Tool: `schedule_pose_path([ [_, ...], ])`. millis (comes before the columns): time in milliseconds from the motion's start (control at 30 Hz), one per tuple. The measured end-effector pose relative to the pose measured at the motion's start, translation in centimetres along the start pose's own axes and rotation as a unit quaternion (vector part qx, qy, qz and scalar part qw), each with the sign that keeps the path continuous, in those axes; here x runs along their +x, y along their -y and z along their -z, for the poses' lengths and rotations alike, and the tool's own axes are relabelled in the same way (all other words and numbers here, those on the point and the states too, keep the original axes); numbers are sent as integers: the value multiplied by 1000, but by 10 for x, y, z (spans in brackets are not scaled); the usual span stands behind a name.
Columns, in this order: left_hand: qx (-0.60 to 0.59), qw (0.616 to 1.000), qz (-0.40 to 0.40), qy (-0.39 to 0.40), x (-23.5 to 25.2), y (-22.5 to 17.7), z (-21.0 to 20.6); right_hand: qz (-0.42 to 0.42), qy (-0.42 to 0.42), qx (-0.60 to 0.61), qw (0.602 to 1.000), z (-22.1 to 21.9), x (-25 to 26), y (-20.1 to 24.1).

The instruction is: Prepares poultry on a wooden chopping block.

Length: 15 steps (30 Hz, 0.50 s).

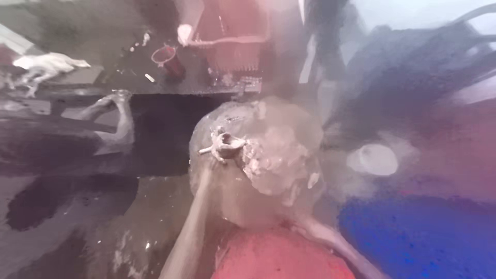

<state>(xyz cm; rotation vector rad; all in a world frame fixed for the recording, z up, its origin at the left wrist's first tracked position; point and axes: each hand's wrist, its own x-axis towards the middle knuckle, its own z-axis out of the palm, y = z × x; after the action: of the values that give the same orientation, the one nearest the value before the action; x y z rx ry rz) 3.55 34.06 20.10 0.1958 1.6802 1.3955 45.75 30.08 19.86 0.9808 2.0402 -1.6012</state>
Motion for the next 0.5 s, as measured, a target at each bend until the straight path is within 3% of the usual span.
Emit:
schedule_pose_path([
  [167, -93, 990, 83, 64, 57, 6, -23, -9, -7, -33, 999, 15, 14, 17],
  [267, -141, 987, 43, 60, 49, -14, -29, -10, -41, 16, 999, 16, 24, 35],
  [333, 30, 997, -71, 5, 24, -24, -20, -28, -21, 69, 997, 14, 30, 41],
  [400, 264, 952, -150, -46, 0, -26, 7, 25, -25, 43, 998, 9, 38, 24],
  [433, 318, 932, -166, -56, -14, -21, 21, 68, -48, 43, 996, 9, 30, 32],
  [467, 348, 919, -173, -61, -25, -11, 34, 63, -56, 19, 996, 23, 11, 71],
  [500, 352, 919, -169, -53, -35, -1, 47, -56, 12, -10, 998, 59, -15, 157],
])
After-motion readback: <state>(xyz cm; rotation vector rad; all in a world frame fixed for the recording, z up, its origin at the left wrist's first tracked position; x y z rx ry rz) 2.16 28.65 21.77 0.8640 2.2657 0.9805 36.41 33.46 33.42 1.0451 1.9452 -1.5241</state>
